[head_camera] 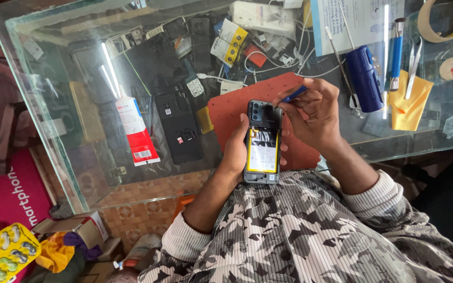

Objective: The person uses a heat gun to warm the edges of a smartphone, then pries off the back cover with a metal tool. They remove internal screws, disconnect cables, and extract the battery using a prying tool and adhesive solvent. The phone is left disassembled on the workbench.

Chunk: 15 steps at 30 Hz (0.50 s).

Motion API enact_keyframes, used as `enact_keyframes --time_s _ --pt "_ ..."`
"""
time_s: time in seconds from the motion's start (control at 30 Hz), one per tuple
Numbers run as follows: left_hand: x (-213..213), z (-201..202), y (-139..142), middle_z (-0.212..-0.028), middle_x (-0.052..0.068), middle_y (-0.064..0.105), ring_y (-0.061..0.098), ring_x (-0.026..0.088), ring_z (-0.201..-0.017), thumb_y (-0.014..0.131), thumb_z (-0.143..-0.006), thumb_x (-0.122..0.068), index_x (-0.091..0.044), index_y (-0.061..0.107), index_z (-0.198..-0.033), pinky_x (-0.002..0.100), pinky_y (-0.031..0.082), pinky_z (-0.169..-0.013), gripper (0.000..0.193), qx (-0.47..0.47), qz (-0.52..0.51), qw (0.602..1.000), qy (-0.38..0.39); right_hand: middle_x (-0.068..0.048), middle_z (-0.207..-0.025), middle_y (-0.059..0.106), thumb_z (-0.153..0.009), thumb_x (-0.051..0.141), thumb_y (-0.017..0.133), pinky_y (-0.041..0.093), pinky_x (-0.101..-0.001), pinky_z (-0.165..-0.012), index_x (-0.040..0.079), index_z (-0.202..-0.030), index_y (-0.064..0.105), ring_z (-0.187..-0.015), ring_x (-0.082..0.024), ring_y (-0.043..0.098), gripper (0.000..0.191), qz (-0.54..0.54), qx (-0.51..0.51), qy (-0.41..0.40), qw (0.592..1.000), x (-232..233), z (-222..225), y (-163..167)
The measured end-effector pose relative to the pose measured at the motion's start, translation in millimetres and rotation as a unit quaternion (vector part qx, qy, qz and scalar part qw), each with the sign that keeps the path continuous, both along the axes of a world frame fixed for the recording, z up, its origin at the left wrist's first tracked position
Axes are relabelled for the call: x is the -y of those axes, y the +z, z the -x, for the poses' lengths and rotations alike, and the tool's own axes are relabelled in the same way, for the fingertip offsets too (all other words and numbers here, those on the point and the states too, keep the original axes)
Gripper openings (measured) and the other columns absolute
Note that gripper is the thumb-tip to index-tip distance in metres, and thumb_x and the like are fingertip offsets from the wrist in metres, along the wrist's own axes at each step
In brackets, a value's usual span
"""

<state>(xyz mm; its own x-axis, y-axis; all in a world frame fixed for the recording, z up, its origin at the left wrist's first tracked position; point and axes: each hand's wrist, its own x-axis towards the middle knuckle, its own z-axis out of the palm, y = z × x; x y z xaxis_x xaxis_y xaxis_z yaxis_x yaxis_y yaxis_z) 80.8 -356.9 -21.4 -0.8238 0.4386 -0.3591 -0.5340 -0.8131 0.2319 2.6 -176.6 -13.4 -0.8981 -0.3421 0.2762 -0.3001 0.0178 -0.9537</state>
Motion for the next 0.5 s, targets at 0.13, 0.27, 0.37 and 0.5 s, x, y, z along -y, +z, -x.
enact_keyframes --time_s 0.13,0.27,0.37,0.5 --pt "0.3 -0.3 -1.8 -0.115 0.023 0.066 0.072 0.033 -0.094 0.029 -0.110 -0.065 0.004 0.055 -0.136 0.052 0.063 -0.075 0.078 0.017 0.001 1.000 -0.010 -0.021 -0.116 0.061 -0.101 -0.020 0.056 0.063 -0.0420 -0.095 0.014 -0.142 0.023 -0.106 -0.030 0.070 0.063 0.013 -0.079 0.048 0.996 4.6 4.2 7.2" --pt "0.2 -1.5 -3.3 -0.113 0.022 0.066 0.072 0.036 -0.090 0.029 -0.110 -0.066 0.006 0.058 -0.130 0.052 0.063 -0.073 0.080 0.024 0.029 0.999 -0.009 -0.023 -0.110 0.054 -0.092 -0.021 0.065 0.063 -0.0398 -0.079 0.012 -0.136 0.027 -0.096 -0.031 0.071 0.067 0.007 -0.063 -0.013 0.998 13.3 0.6 -0.8" --pt "-0.4 -1.5 -4.8 -0.105 0.024 0.068 0.073 0.038 -0.083 0.030 -0.109 -0.069 0.004 0.059 -0.129 0.050 0.063 -0.071 0.080 0.020 0.035 0.999 -0.027 -0.023 -0.118 0.064 -0.094 -0.019 0.061 0.063 -0.0390 -0.069 0.013 -0.138 0.029 -0.092 -0.031 0.076 0.063 0.034 0.084 -0.032 0.995 6.9 -2.6 -8.1" --pt "1.0 -0.5 -8.0 -0.104 0.019 0.072 0.075 0.036 -0.085 0.031 -0.101 -0.068 0.001 0.058 -0.128 0.053 0.063 -0.069 0.079 0.111 -0.004 0.994 -0.016 -0.016 -0.128 0.060 -0.095 -0.023 0.054 0.048 -0.0543 -0.118 0.020 -0.148 0.023 -0.121 -0.035 0.068 0.076 0.098 -0.021 0.115 0.988 -4.3 0.9 -10.2"
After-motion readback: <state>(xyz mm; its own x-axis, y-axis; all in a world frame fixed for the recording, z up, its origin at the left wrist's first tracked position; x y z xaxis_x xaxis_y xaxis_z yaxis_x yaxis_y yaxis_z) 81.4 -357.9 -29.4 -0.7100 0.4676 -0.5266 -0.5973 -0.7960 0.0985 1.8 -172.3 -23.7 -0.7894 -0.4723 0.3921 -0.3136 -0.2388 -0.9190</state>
